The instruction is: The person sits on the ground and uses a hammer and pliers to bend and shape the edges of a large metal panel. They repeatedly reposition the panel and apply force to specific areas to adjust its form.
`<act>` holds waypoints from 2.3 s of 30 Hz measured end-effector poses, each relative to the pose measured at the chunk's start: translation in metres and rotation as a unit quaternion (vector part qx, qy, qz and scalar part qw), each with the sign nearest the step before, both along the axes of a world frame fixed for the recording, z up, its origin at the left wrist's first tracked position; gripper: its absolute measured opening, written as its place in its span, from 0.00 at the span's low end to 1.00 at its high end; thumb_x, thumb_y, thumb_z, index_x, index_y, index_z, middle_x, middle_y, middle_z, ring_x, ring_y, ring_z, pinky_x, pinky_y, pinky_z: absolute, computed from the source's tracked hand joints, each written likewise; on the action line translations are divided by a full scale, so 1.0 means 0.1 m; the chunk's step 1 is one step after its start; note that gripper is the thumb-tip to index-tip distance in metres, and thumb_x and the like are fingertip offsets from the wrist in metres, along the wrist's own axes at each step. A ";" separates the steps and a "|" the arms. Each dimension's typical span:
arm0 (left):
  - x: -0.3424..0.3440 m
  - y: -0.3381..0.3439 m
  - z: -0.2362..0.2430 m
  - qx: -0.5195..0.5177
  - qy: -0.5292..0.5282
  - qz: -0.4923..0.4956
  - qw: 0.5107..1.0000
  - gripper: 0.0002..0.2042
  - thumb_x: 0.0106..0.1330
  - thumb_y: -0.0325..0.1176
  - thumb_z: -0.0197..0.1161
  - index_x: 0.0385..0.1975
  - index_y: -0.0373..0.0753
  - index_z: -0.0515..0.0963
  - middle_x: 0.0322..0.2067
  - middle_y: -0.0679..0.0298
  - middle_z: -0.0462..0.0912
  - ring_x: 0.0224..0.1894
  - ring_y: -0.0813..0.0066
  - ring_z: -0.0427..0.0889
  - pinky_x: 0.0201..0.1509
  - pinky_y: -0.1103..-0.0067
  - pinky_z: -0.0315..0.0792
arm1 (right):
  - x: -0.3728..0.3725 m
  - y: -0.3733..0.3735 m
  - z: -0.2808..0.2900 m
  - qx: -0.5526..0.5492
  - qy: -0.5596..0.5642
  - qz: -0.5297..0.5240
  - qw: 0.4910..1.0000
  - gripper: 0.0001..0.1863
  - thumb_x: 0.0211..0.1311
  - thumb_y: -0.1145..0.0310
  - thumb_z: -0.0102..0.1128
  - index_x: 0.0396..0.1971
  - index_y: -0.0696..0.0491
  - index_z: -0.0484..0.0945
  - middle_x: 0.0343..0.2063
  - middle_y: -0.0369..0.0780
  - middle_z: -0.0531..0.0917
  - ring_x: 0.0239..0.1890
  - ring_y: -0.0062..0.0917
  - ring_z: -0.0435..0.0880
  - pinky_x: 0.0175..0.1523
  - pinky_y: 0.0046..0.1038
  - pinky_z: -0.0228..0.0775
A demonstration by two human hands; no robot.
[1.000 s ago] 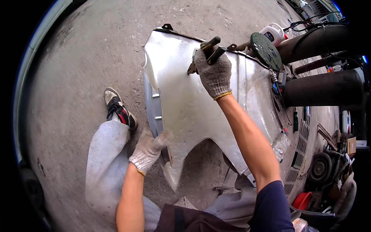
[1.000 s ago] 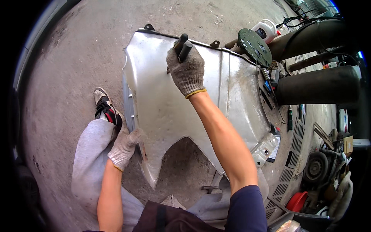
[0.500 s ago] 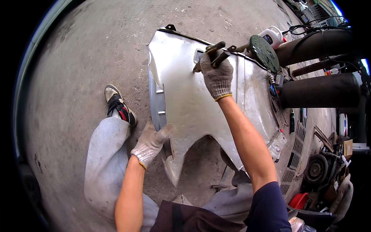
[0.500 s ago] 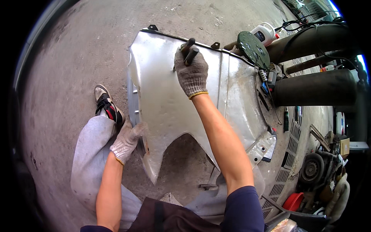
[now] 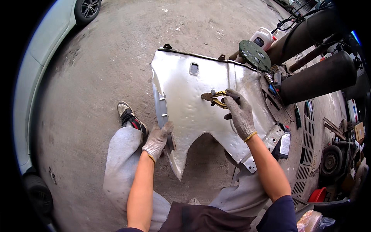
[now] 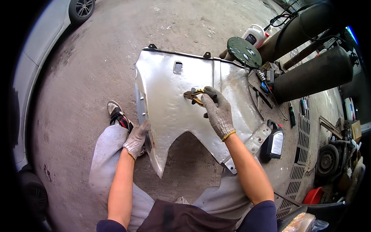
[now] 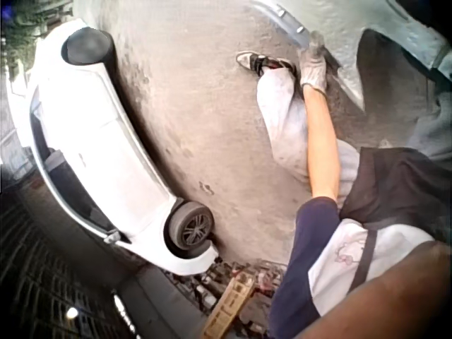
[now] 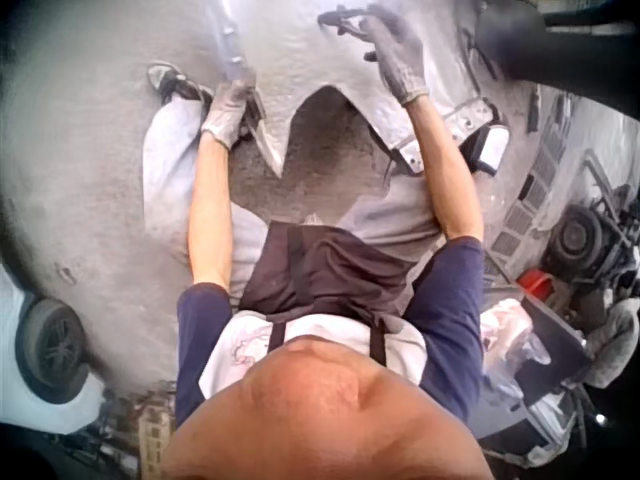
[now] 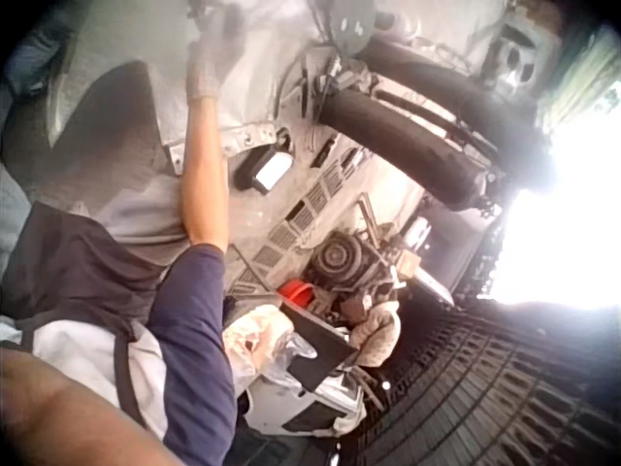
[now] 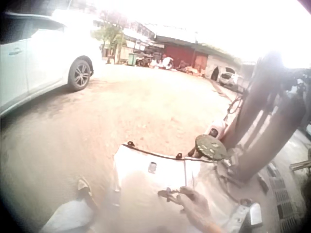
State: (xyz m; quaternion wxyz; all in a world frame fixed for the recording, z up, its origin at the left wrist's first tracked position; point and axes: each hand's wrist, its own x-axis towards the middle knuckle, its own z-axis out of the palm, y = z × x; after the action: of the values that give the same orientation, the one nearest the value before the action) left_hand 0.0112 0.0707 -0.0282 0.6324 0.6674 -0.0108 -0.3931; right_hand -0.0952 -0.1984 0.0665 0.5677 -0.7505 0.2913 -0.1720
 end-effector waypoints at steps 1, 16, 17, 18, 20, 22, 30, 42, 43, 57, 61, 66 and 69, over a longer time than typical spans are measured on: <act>-0.01 -0.01 0.00 0.015 -0.010 0.012 1.000 0.37 0.57 0.62 0.63 0.51 0.31 0.75 0.45 0.57 0.81 0.44 0.69 0.79 0.47 0.70 0.74 | -0.02 0.06 0.02 0.018 -0.001 -0.004 1.000 0.25 0.67 0.57 0.58 0.58 0.56 0.73 0.43 0.41 0.81 0.38 0.20 0.81 0.32 0.23 0.78; -0.01 -0.17 -0.14 -0.036 0.046 0.050 0.997 0.47 0.49 0.70 0.66 0.56 0.31 0.69 0.41 0.53 0.80 0.38 0.64 0.81 0.37 0.67 0.77 | 0.11 0.19 -0.52 0.524 -0.012 -0.014 0.851 0.12 0.65 0.67 0.60 0.38 0.61 0.75 0.28 0.41 0.80 0.22 0.21 0.77 0.21 0.18 0.69; 0.05 -0.10 -0.31 -0.038 0.014 0.081 0.996 0.49 0.48 0.70 0.66 0.58 0.30 0.67 0.45 0.51 0.79 0.42 0.62 0.80 0.41 0.65 0.77 | 0.14 0.30 -0.44 0.540 -0.037 -0.007 0.841 0.11 0.65 0.68 0.59 0.38 0.62 0.74 0.28 0.41 0.80 0.22 0.21 0.77 0.21 0.18 0.70; 0.04 -0.08 -0.31 -0.024 0.028 0.064 0.997 0.50 0.48 0.70 0.67 0.59 0.30 0.66 0.49 0.50 0.76 0.47 0.60 0.78 0.45 0.64 0.76 | 0.06 0.39 -0.36 0.494 -0.039 -0.008 0.868 0.12 0.65 0.69 0.58 0.40 0.62 0.74 0.29 0.42 0.80 0.23 0.22 0.78 0.22 0.19 0.71; -0.02 -0.11 -0.11 -0.018 0.055 0.023 0.998 0.52 0.48 0.71 0.66 0.61 0.31 0.64 0.52 0.49 0.74 0.50 0.59 0.76 0.49 0.63 0.75 | -0.21 0.58 -0.13 0.395 -0.043 -0.012 0.918 0.13 0.64 0.70 0.57 0.42 0.63 0.72 0.30 0.42 0.81 0.25 0.24 0.80 0.23 0.20 0.73; 0.01 0.00 -0.12 0.011 0.014 0.041 0.999 0.48 0.49 0.71 0.66 0.57 0.33 0.68 0.43 0.54 0.79 0.41 0.64 0.79 0.41 0.65 0.76 | -0.56 0.91 0.13 0.358 -0.080 -0.014 0.930 0.16 0.64 0.71 0.54 0.48 0.63 0.69 0.32 0.44 0.81 0.28 0.28 0.83 0.25 0.22 0.75; -0.05 -0.05 -0.04 0.037 -0.036 0.048 0.997 0.49 0.51 0.73 0.62 0.63 0.36 0.67 0.54 0.54 0.76 0.51 0.61 0.77 0.51 0.66 0.74 | -1.90 1.59 0.10 0.527 0.070 0.001 0.847 0.26 0.58 0.72 0.58 0.56 0.62 0.65 0.36 0.46 0.83 0.25 0.25 0.84 0.21 0.19 0.72; -0.07 -0.10 -0.10 0.027 -0.019 0.053 0.998 0.50 0.49 0.72 0.65 0.63 0.36 0.67 0.53 0.54 0.78 0.50 0.63 0.79 0.50 0.70 0.76 | -1.75 1.97 0.02 0.651 0.029 0.007 0.759 0.36 0.51 0.84 0.50 0.65 0.64 0.54 0.46 0.54 0.77 0.42 0.41 0.85 0.32 0.27 0.85; -0.07 -0.10 -0.09 0.024 -0.020 0.057 0.998 0.50 0.49 0.71 0.65 0.64 0.36 0.67 0.54 0.54 0.77 0.51 0.62 0.78 0.51 0.70 0.75 | -1.71 1.98 0.00 0.652 0.019 0.007 0.758 0.36 0.51 0.84 0.50 0.64 0.64 0.54 0.45 0.53 0.78 0.41 0.39 0.85 0.31 0.26 0.84; -0.19 -0.10 0.11 -0.075 0.077 0.018 0.994 0.53 0.46 0.71 0.68 0.66 0.36 0.62 0.60 0.54 0.72 0.58 0.60 0.75 0.58 0.66 0.73 | -1.50 2.35 -0.17 0.636 -0.005 -0.085 0.767 0.30 0.56 0.80 0.51 0.61 0.58 0.59 0.44 0.46 0.82 0.37 0.27 0.84 0.31 0.19 0.74; -0.25 -0.13 0.23 -0.029 0.065 0.015 0.997 0.56 0.46 0.75 0.63 0.68 0.37 0.59 0.63 0.52 0.69 0.62 0.57 0.70 0.62 0.64 0.70 | -1.46 2.35 -0.11 0.638 -0.023 -0.107 0.763 0.27 0.56 0.79 0.52 0.58 0.58 0.63 0.42 0.44 0.82 0.35 0.23 0.83 0.30 0.18 0.73; -0.31 -0.15 0.31 -0.028 0.036 0.076 0.996 0.49 0.51 0.69 0.66 0.64 0.33 0.65 0.57 0.49 0.73 0.54 0.57 0.76 0.56 0.65 0.73 | -1.46 2.31 -0.12 0.664 -0.018 -0.083 0.743 0.25 0.56 0.79 0.52 0.56 0.59 0.64 0.41 0.44 0.83 0.32 0.22 0.83 0.23 0.16 0.69; -0.30 -0.17 0.27 -0.034 0.059 0.075 0.995 0.48 0.51 0.68 0.67 0.63 0.35 0.66 0.55 0.52 0.76 0.52 0.60 0.78 0.54 0.66 0.75 | -1.46 2.33 -0.11 0.657 -0.011 -0.093 0.748 0.23 0.58 0.77 0.51 0.55 0.58 0.67 0.32 0.46 0.84 0.17 0.17 0.71 0.22 0.17 0.63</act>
State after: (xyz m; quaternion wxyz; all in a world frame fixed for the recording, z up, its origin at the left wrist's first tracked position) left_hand -0.0184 0.0539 -0.0010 0.6821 0.6199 0.0631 -0.3828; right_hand -0.2408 0.0348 0.0552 0.9051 -0.1590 0.3944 0.0022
